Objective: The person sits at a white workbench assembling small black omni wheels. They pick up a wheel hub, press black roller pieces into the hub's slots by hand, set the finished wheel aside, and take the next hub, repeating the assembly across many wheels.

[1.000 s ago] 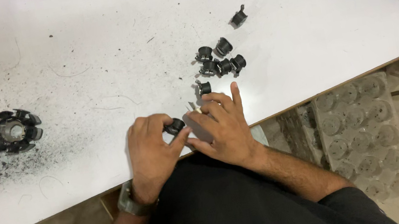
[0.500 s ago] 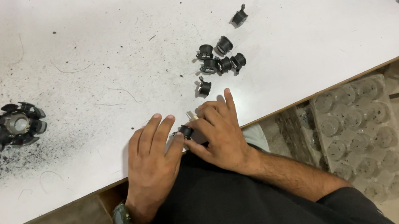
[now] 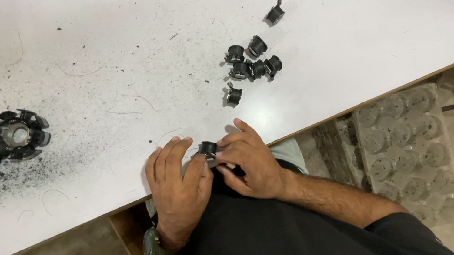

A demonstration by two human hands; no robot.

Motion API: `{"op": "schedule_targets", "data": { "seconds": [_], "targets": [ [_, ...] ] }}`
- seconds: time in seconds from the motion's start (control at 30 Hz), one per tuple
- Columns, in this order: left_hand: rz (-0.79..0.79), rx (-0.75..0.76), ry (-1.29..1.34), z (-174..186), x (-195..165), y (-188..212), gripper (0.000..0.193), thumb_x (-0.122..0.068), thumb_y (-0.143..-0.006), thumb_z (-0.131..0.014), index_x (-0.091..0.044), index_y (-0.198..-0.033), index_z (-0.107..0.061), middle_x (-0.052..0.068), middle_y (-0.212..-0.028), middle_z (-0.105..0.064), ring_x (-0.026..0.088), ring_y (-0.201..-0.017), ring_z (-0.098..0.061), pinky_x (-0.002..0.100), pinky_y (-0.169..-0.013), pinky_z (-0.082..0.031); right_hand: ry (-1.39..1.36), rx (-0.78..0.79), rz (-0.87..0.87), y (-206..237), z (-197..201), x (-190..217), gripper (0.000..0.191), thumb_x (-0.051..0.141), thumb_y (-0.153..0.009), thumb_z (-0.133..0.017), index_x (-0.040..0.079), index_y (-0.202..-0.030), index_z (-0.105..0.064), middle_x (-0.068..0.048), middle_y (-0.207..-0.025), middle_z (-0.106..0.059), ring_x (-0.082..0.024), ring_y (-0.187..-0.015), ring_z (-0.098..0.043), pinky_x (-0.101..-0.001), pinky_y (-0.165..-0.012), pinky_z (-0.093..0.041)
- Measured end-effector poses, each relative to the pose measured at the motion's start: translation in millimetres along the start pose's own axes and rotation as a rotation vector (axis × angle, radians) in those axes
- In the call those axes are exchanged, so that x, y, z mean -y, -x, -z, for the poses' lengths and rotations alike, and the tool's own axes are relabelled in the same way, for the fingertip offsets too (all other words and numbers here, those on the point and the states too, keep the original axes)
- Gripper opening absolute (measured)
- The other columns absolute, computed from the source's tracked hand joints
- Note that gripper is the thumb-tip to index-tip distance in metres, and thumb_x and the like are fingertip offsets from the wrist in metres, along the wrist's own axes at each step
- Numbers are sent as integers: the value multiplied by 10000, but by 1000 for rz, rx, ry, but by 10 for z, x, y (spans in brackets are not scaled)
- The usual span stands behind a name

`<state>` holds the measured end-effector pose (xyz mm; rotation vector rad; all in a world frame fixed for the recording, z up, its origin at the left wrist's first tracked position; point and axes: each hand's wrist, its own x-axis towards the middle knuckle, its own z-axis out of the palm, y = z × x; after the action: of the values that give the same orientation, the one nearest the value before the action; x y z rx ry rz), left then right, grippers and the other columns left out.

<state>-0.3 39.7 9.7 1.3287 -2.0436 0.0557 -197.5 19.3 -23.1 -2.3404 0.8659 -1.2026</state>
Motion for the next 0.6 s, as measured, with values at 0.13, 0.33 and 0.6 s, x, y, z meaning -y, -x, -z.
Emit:
{"op": "schedule_targets", "data": {
  "seconds": [0.13, 0.33, 0.6],
  "targets": [
    [1, 12, 24, 7, 31, 42, 154, -47, -821, -765, -69, -964, -710, 108, -1267, -631, 295, -1280, -574, 528, -1105, -419, 49, 12, -17, -50, 8, 31, 362, -10, -816, -797, 72, -1105, -595, -125, -1104, -663, -288, -1182, -626, -588, -1247, -314],
    [-109, 129, 68, 158, 157, 34, 116, -86, -828, -767, -80, -923, -700, 116, -1263, -625, 294, -1308, -554, 514, -1115, -427, 27, 38, -36, -105, 17, 52, 333, -33, -818, -779, 60, -1077, -592, -114, -1026, -650, -293, -1157, -650, -598, -1237, -350],
    [-72, 96, 44, 441, 39, 25, 246, -215, -837, -788, -78, -1023, -704, 147, -1300, -581, 317, -1312, -516, 539, -1119, -393, 32, 31, -48, -104, -9, 58, 309, -19, -828, -785, 65, -1062, -602, -70, -905, -591, -290, -1144, -655, -609, -1242, -356]
  ]
}}
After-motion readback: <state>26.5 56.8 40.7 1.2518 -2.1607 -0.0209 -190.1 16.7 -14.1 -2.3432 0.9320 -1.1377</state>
